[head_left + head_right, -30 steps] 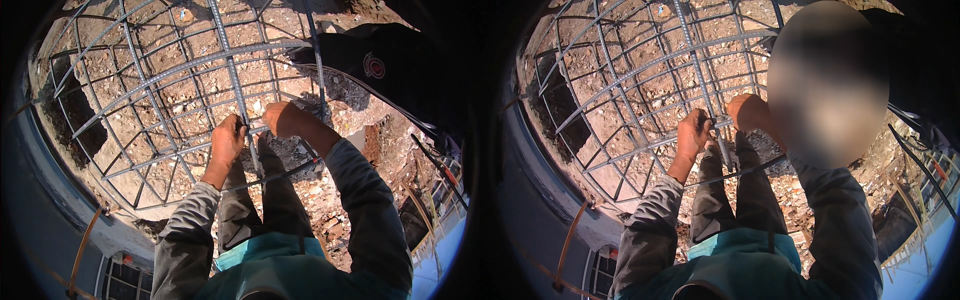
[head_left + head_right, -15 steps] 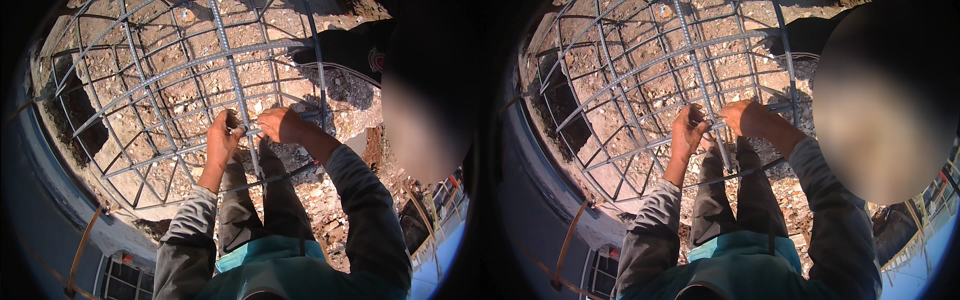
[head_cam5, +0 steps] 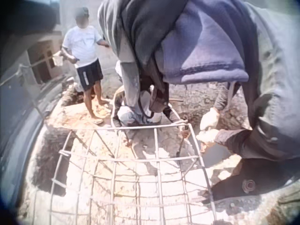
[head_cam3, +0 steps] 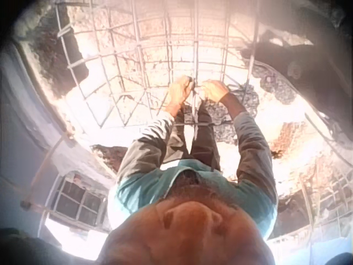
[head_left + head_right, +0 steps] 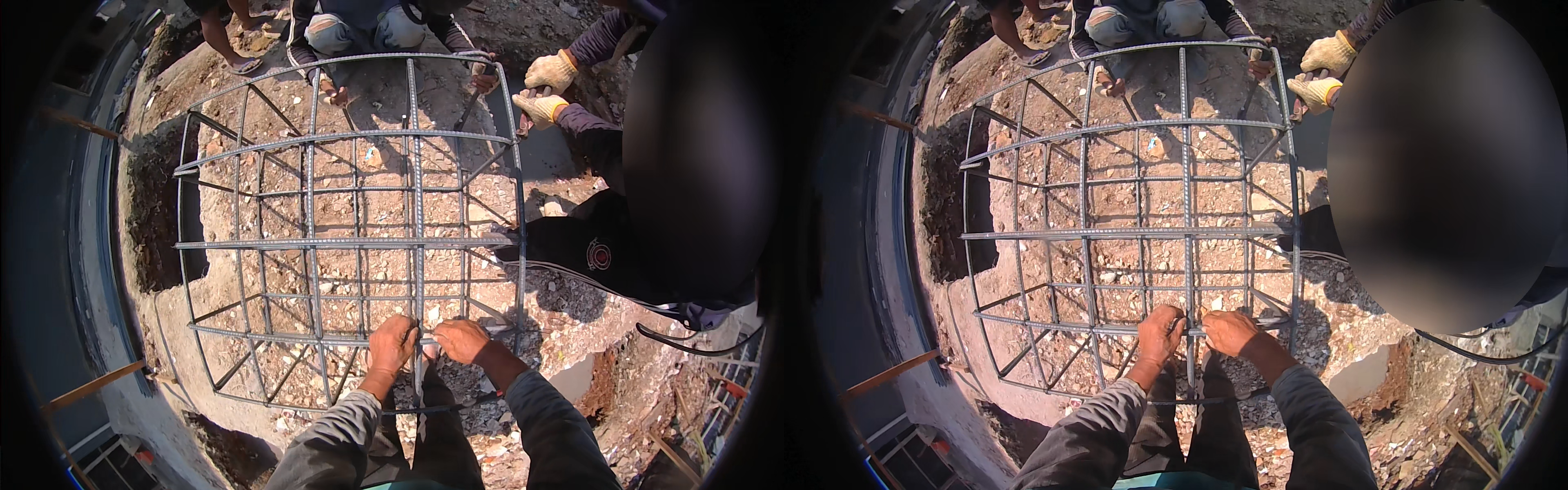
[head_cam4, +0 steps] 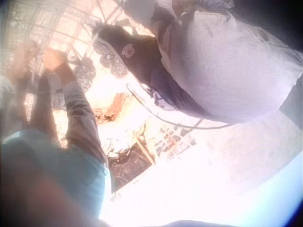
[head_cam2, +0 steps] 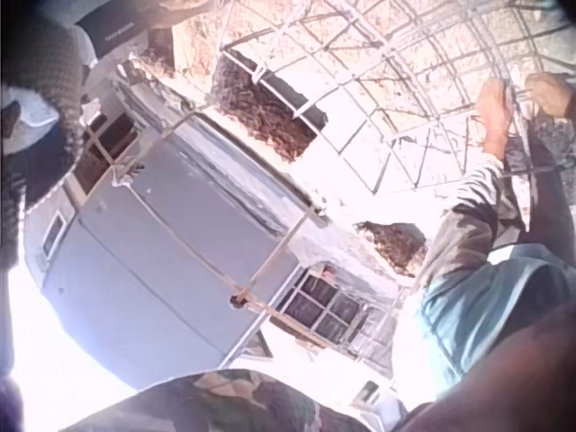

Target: The person constructs a rebar cage by hand and using a tool to twist wire around the intersections of the metal bars.

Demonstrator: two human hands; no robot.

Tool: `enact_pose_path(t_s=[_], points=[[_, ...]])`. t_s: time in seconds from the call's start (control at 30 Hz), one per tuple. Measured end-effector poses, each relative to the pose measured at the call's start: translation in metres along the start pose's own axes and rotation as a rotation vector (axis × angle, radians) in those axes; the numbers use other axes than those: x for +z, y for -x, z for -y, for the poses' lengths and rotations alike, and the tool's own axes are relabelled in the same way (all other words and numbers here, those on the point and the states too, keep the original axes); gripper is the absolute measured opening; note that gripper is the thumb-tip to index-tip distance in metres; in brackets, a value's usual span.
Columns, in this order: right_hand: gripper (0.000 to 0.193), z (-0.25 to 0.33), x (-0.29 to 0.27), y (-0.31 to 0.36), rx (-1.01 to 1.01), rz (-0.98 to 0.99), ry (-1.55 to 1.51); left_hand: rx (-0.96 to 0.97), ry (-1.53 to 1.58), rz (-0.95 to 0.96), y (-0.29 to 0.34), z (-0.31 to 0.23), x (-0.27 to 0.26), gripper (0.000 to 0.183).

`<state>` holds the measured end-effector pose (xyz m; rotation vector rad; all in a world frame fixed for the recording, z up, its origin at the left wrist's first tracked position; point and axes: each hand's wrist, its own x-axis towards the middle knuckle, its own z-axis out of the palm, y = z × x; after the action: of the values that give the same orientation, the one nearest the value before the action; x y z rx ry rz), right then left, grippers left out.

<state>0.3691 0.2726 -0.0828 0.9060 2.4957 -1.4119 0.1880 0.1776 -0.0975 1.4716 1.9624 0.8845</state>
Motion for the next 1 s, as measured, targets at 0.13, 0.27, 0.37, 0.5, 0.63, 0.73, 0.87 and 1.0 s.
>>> enact_pose_path(t_s=[0.13, 0.27, 0.37, 0.5, 0.63, 0.73, 0.87, 1.0], points=[[0.014, 0.013, -0.005, -0.001, 0.008, 0.006, 0.112, -0.149, 0.022, -0.045, 0.007, -0.005, 0.008, 0.013], [0.015, 0.014, -0.011, -0.008, 0.006, 0.063, 0.160, -0.228, -0.016, 0.091, 0.002, -0.008, 0.000, 0.014], [0.021, 0.020, -0.007, -0.009, -0.040, 0.009, 0.252, -0.215, -0.056, 0.124, 0.007, -0.009, -0.002, 0.014], [0.015, 0.017, -0.007, 0.001, 0.092, 0.042, 0.275, -0.068, 0.002, 0.091, 0.005, -0.011, 0.003, 0.012], [0.015, 0.042, 0.004, 0.000, 0.265, -0.127, 0.021, -0.018, 0.116, 0.113, 0.010, 0.011, -0.003, 0.012], [0.013, 0.038, 0.027, 0.010, 0.326, -0.282, -0.294, -0.056, 0.161, 0.154, 0.001, 0.016, 0.002, 0.012], [0.009, 0.055, 0.057, 0.018, 0.383, -0.518, -0.472, 0.013, 0.098, 0.163, 0.000, 0.011, 0.004, 0.012], [0.015, 0.085, 0.081, 0.017, 0.592, -0.636, -0.526, -0.080, 0.184, 0.259, -0.005, 0.014, 0.000, 0.010]])
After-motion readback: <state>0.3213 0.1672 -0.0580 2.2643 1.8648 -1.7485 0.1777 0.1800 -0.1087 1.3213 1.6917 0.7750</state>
